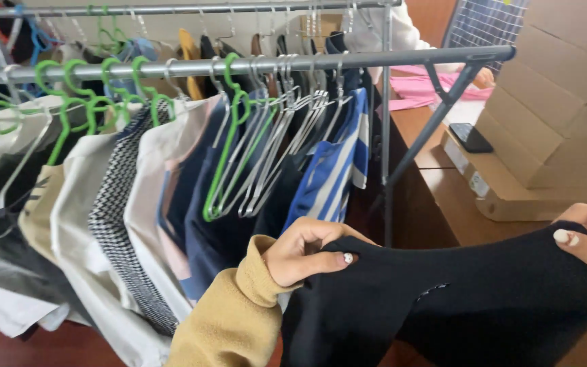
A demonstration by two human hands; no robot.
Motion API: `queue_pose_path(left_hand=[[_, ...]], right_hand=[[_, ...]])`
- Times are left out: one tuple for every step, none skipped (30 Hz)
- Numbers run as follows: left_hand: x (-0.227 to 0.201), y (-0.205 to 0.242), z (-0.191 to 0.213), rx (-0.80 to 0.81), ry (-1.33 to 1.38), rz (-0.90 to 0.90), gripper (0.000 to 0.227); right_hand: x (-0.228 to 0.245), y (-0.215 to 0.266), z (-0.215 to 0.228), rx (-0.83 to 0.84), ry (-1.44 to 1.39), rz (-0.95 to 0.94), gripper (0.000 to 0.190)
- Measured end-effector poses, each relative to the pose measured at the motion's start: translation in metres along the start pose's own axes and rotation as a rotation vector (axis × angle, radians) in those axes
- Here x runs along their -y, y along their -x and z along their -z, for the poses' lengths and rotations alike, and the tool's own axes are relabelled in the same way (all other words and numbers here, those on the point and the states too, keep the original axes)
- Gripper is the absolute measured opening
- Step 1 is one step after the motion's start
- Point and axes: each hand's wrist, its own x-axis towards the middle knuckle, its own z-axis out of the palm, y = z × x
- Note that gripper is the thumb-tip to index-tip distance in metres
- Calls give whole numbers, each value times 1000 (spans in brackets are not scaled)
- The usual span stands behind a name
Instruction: Folding a black t-shirt, hanging it on a rack, and then placing a white t-shirt into a plastic shipping bag.
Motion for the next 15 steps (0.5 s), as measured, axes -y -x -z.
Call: queue_pose_path(left_hand=[[-10, 11, 1, -15, -9, 0, 36], [-21, 21, 1, -50, -65, -20, 39], [-30, 32, 0, -85, -119, -38, 42], [-35, 43, 4, -100, -125, -35, 42], [-39, 55, 8, -139, -150, -11, 42], [-44, 66, 11, -178, -175, 12, 43], [-44, 73, 12, -190, -182, 15, 43], [-45, 79, 12, -187, 27, -111, 32], [-45, 85, 13, -180, 236, -239, 22], [-49, 90, 14, -189, 229, -239, 22], [-52, 96, 14, -204, 293, -279, 20], [-54, 102, 14, -219, 356, -319, 20], [-63, 110, 18, -228, 353, -319, 20], [-72, 118, 22, -293, -15, -175, 22], [-81, 125, 25, -351, -382, -22, 26]], right_hand=[[-54, -67, 11, 13, -6, 10, 22], [-127, -108, 18, 392, -63, -111, 25], [-209, -119, 14, 769, -112, -245, 31], [-134, -104, -3, 784, -114, -237, 31], [-60, -75, -26, 468, 15, -42, 24], [8, -30, -50, 142, 137, 144, 22], [23, -29, -64, 152, 131, 151, 22], [38, -29, -78, 193, 75, 99, 24], [53, -27, -89, 231, 22, 44, 27], [67, -29, -100, 240, 17, 51, 27], [80, -28, -110, 338, -9, 37, 28], [93, -27, -120, 436, -34, 24, 29], [100, -27, -127, 444, -36, 27, 29], [106, -27, -134, 411, -36, 66, 25], [112, -27, -141, 377, -38, 104, 22]])
